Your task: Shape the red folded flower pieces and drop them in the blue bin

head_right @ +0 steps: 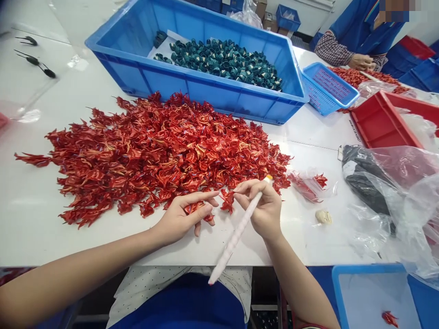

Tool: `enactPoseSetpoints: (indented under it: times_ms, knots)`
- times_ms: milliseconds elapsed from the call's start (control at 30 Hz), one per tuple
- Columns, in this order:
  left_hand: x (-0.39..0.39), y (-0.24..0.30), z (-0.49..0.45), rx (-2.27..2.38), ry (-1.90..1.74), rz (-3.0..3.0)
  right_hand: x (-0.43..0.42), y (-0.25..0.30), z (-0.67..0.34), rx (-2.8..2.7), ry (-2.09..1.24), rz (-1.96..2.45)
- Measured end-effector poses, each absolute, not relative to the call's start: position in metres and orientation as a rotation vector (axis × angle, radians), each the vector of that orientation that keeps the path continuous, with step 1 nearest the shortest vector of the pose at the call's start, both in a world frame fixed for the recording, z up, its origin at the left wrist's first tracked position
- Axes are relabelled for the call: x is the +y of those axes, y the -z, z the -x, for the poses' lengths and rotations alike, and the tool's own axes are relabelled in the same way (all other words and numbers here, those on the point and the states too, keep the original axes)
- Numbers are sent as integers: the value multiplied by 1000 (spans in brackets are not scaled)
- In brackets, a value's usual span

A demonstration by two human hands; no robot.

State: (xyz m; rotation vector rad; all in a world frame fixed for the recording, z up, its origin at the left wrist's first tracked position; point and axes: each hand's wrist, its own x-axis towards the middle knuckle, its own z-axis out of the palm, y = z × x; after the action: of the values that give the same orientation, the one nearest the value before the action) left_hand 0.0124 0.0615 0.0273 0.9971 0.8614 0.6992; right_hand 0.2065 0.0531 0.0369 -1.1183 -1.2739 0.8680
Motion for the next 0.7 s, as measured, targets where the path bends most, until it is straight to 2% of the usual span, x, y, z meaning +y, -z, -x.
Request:
enactPoseSetpoints:
  times_ms: [167,467,700]
  knots:
    - [60,-27,-13,843,-721,-963,52,-33,-190,-1186,-1130,1125]
    - [62,-31,-13,760,-749,-771,39,-38,-178,-1497,-770,1110]
    - [66,-33,-13,716,-743,-702,35,-41,-180,-1437,-885,1139]
